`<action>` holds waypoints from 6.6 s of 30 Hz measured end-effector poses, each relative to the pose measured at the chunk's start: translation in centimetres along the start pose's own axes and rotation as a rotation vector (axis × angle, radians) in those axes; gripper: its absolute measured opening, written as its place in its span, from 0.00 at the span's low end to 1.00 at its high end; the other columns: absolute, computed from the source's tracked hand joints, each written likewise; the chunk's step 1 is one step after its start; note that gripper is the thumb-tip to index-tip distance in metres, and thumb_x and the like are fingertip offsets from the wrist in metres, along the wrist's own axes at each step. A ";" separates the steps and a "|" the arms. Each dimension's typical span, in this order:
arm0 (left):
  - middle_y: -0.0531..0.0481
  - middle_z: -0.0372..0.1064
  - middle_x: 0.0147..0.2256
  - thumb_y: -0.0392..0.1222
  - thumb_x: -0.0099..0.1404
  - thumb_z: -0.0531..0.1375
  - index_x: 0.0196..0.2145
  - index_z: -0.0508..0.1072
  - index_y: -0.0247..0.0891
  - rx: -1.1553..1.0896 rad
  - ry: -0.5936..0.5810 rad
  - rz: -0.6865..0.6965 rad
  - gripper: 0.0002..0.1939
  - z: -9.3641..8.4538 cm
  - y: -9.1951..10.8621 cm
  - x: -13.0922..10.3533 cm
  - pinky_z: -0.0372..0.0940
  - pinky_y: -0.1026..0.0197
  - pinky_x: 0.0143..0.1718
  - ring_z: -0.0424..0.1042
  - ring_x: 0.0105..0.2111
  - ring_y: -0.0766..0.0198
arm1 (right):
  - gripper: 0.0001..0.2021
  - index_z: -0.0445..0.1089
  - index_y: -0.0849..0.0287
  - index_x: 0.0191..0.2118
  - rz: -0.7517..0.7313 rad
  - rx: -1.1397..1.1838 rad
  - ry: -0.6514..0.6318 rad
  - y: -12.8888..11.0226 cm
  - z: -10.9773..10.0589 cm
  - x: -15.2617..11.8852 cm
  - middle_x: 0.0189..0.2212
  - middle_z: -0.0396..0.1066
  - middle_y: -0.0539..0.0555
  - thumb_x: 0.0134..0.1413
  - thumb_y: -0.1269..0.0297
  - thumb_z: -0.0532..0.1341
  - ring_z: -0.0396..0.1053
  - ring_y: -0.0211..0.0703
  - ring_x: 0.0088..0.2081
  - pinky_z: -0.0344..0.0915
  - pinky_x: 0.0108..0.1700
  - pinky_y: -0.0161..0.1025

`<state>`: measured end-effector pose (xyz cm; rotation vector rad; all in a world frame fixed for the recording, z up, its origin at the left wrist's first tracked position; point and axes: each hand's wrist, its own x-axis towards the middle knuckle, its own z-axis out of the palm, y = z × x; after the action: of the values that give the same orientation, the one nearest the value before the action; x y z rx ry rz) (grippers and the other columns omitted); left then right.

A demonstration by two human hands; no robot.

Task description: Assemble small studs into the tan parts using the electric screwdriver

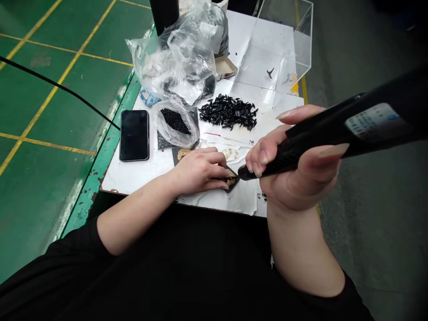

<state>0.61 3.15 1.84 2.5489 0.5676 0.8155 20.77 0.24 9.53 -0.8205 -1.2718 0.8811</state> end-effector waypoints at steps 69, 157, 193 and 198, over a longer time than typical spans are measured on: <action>0.48 0.84 0.55 0.57 0.75 0.69 0.49 0.86 0.45 0.067 -0.177 -0.015 0.15 0.1 -0.1 -0.1 0.68 0.51 0.48 0.75 0.45 0.52 | 0.21 0.74 0.43 0.41 0.066 0.069 -0.116 2.1 0.5 -1.4 0.21 0.64 0.43 0.55 0.35 0.76 0.58 0.39 0.18 0.59 0.22 0.42; 0.40 0.81 0.46 0.45 0.75 0.57 0.37 0.83 0.39 0.738 -0.139 -0.945 0.16 -7.4 -1.8 2.5 0.69 0.50 0.46 0.78 0.52 0.44 | 0.13 0.82 0.53 0.52 0.305 -0.845 -0.106 -1.7 -8.6 4.7 0.44 0.86 0.55 0.71 0.56 0.63 0.84 0.51 0.44 0.78 0.51 0.49; 0.47 0.84 0.42 0.32 0.75 0.68 0.48 0.83 0.40 0.253 0.344 -0.121 0.08 -2.8 -0.1 0.7 0.72 0.58 0.41 0.77 0.38 0.60 | 0.10 0.84 0.56 0.45 0.511 -1.645 -0.636 0.9 -10.7 0.4 0.47 0.80 0.59 0.72 0.63 0.63 0.76 0.56 0.50 0.65 0.50 0.49; 0.46 0.85 0.43 0.33 0.74 0.69 0.47 0.85 0.40 0.165 0.344 -0.114 0.07 -2.2 -0.9 0.2 0.75 0.57 0.44 0.80 0.40 0.59 | 0.10 0.83 0.57 0.43 0.384 -1.581 -0.622 1.3 -10.7 0.0 0.43 0.80 0.58 0.72 0.65 0.63 0.76 0.54 0.48 0.66 0.48 0.48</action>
<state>-0.85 4.53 3.09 2.5051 0.9121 1.2207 31.25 0.46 7.10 -2.1654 -2.4149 0.2207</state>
